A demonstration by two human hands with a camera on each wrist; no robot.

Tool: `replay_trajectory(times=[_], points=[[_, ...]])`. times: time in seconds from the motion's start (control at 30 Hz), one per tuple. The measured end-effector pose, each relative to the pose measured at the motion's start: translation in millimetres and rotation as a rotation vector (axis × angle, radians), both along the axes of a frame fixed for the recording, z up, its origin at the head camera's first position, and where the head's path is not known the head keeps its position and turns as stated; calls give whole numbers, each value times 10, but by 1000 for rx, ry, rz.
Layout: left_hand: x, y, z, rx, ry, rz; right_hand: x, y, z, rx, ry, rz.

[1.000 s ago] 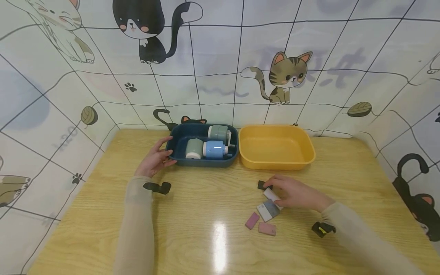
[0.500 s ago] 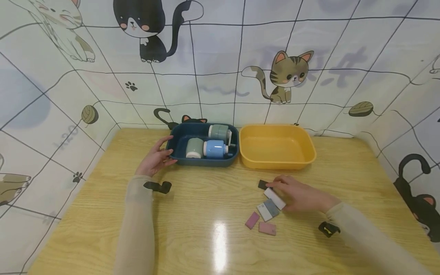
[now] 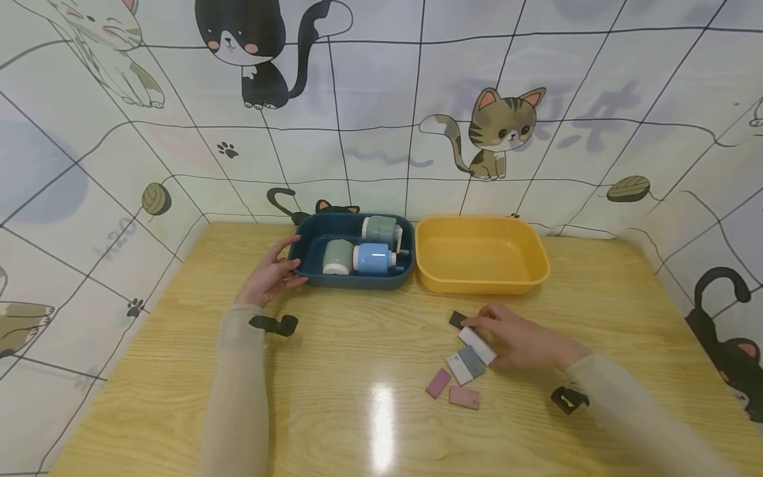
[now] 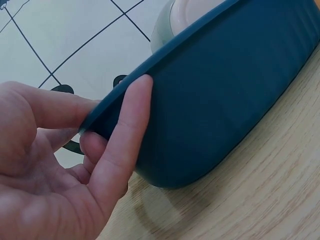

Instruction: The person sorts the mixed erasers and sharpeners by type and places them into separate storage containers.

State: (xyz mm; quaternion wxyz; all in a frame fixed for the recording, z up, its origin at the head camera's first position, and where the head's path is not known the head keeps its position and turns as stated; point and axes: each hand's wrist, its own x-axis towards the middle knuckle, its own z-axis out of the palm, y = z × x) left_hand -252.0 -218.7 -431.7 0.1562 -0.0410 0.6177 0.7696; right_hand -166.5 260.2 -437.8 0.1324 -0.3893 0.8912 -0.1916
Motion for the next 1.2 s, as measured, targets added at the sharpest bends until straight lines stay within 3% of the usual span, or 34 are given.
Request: replay_trajectory(times=[0.33,0.53,0.7,0.93,1.2], points=[[-61,-45,-147,0,17,16,23,15,-48,-31,-83,-71],[-60,-45,-171,-14,28,21,25,43,-79,-60,-141,-112],[-60,-39,-165,-19,19,19,18,64,-107,-79,-177,-137],[9,7,-3,-7,-5,5,24,75,-114,-100,-166,-133],[6,9,-1,-17,-13,5,22,101,-144,-138,-169,-141]])
